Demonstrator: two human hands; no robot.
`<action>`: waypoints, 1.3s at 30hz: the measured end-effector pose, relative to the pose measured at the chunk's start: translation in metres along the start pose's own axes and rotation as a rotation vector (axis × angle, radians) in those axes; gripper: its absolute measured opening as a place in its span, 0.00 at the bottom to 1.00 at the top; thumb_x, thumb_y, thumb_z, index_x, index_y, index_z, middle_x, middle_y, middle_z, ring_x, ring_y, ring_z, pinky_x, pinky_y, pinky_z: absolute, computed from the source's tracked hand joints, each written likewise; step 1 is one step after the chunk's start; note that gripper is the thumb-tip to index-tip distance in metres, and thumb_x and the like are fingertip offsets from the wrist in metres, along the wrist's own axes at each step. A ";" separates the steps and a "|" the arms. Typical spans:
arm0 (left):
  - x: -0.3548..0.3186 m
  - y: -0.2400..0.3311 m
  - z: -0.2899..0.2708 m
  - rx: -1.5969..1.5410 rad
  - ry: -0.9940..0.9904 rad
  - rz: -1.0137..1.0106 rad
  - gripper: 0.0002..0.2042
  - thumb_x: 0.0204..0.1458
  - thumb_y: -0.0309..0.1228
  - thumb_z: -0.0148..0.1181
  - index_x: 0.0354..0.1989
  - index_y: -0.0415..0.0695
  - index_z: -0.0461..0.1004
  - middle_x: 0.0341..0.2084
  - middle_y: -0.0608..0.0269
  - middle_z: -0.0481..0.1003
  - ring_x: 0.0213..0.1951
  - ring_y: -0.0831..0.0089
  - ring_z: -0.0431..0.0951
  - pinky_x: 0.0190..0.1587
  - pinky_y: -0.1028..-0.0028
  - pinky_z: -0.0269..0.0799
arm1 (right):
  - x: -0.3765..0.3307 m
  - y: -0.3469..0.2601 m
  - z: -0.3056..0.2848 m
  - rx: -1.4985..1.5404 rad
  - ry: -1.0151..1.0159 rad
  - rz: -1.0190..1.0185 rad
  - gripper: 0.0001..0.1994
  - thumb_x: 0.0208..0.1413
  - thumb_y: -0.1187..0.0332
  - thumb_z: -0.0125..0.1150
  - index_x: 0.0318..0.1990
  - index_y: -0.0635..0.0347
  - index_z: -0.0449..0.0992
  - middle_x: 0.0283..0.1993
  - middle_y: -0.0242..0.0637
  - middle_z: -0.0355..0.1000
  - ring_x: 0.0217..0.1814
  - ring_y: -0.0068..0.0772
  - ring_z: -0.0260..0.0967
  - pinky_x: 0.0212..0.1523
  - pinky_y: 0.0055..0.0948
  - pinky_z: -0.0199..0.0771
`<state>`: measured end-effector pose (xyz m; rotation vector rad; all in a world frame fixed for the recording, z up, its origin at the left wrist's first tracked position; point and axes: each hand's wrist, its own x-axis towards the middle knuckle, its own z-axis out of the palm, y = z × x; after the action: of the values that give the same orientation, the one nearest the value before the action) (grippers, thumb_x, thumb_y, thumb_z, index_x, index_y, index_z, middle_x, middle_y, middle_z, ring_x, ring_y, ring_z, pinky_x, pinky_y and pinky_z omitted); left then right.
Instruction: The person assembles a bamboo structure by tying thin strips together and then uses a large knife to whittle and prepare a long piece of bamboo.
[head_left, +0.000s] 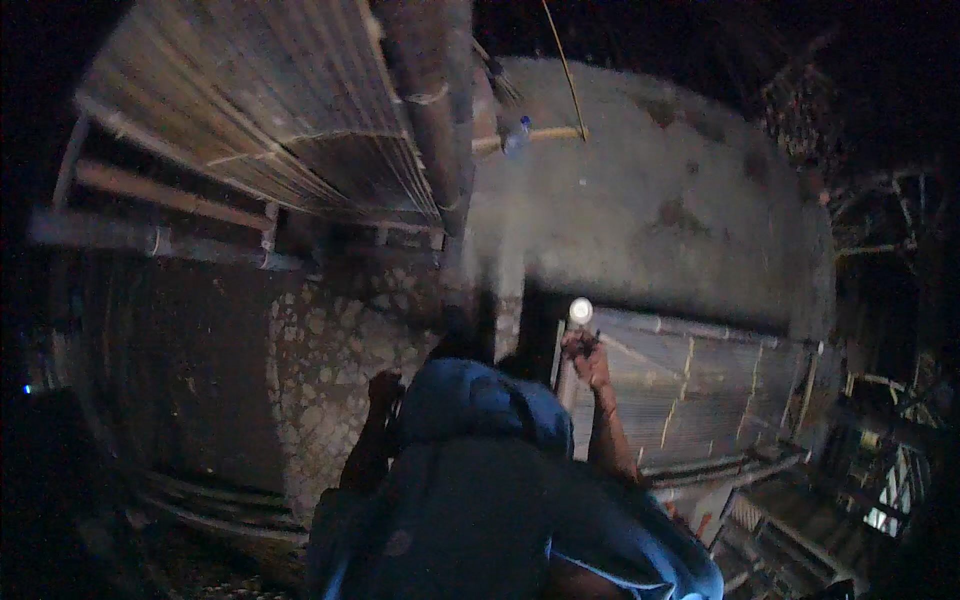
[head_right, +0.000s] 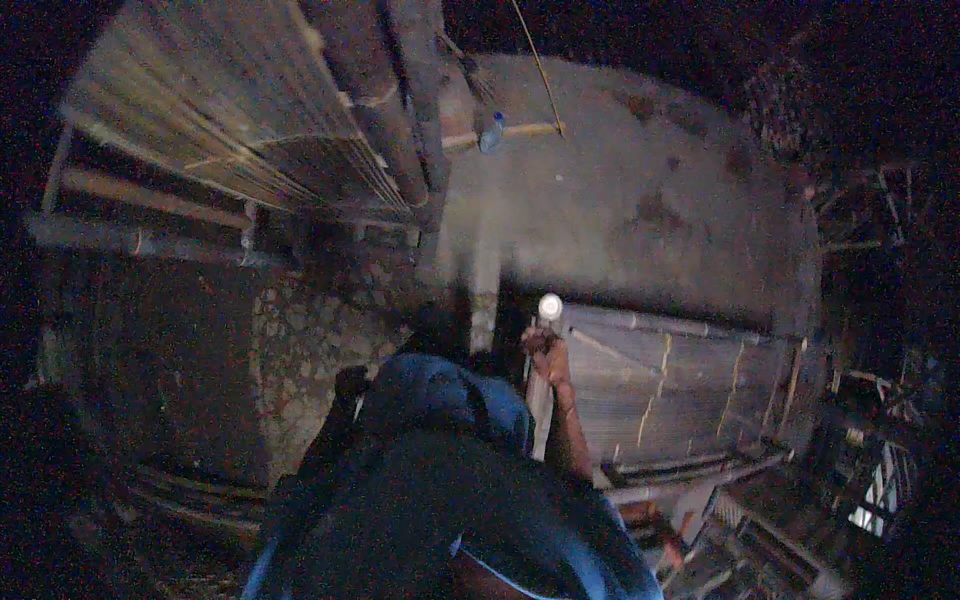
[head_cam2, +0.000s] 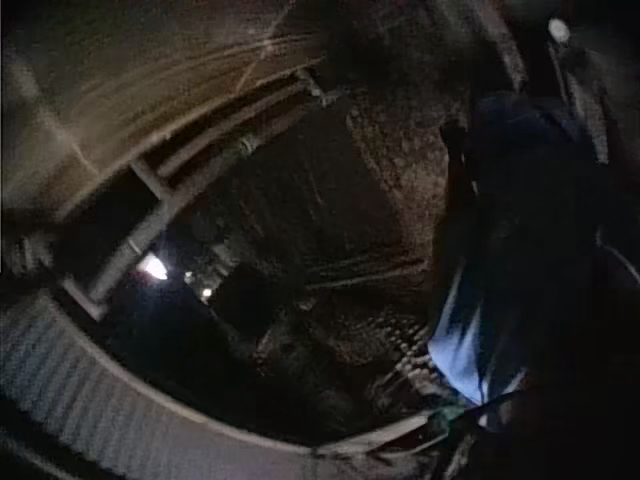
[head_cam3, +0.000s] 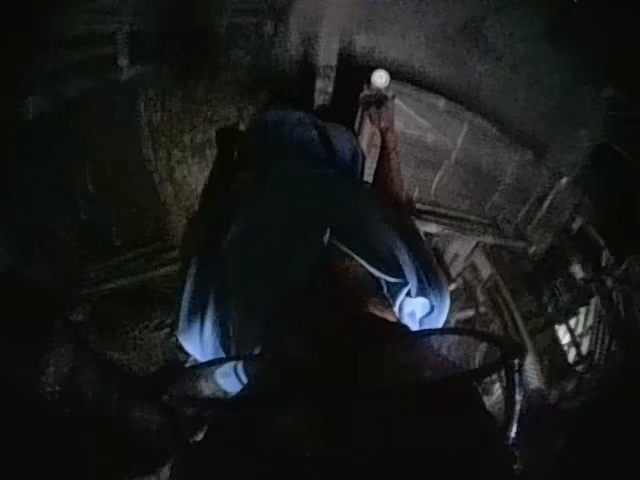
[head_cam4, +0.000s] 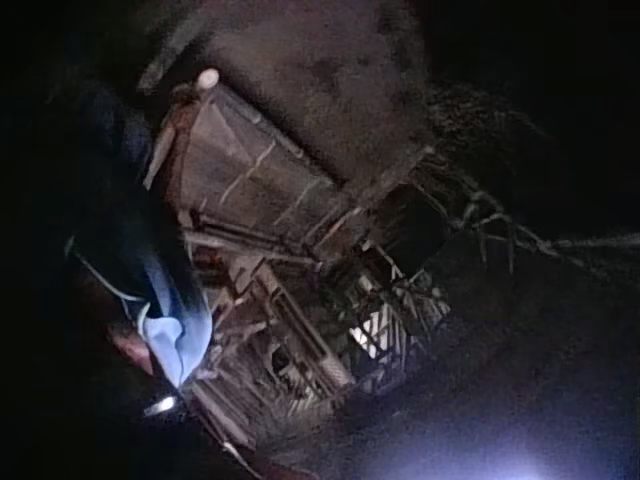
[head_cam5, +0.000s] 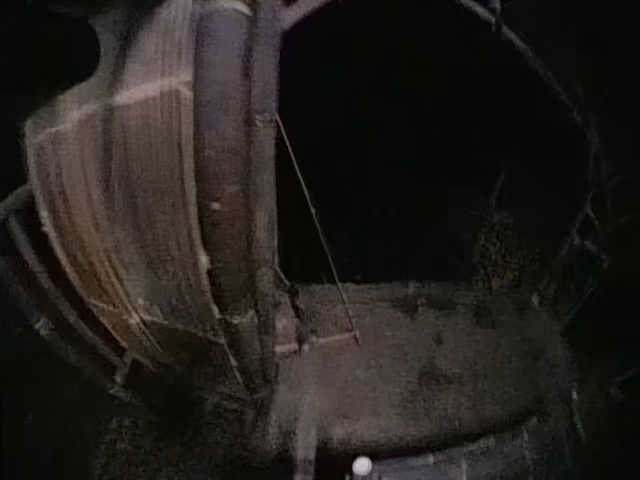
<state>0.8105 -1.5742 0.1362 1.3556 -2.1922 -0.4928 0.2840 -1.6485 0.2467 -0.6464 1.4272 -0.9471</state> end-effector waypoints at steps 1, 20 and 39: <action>0.024 0.008 -0.006 -0.595 0.018 -0.623 0.17 0.49 0.35 0.66 0.44 0.39 0.78 0.31 0.51 0.80 0.29 0.60 0.82 0.32 0.59 0.78 | -0.004 0.000 -0.012 0.141 -0.020 -0.096 0.19 0.56 0.59 0.68 0.49 0.61 0.75 0.38 0.38 0.77 0.39 0.28 0.74 0.44 0.32 0.75; 0.299 0.084 0.160 -0.443 -0.057 -1.081 0.15 0.57 0.36 0.53 0.45 0.41 0.78 0.39 0.56 0.80 0.43 0.62 0.80 0.47 0.60 0.76 | 0.477 -0.378 -0.007 0.073 -0.425 -0.242 0.09 0.58 0.69 0.66 0.43 0.62 0.77 0.33 0.27 0.73 0.34 0.19 0.69 0.40 0.24 0.73; 0.463 0.156 0.156 -1.086 0.914 -1.083 0.22 0.51 0.41 0.64 0.52 0.46 0.75 0.47 0.56 0.78 0.44 0.56 0.78 0.50 0.55 0.73 | 0.761 -0.637 0.193 -0.764 -0.269 -1.255 0.30 0.46 0.56 0.76 0.52 0.65 0.71 0.47 0.45 0.75 0.48 0.40 0.75 0.51 0.36 0.74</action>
<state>0.4348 -1.9174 0.2036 1.4773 -0.1886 -0.9567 0.2994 -2.6472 0.4039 -2.3029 1.0153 -1.1227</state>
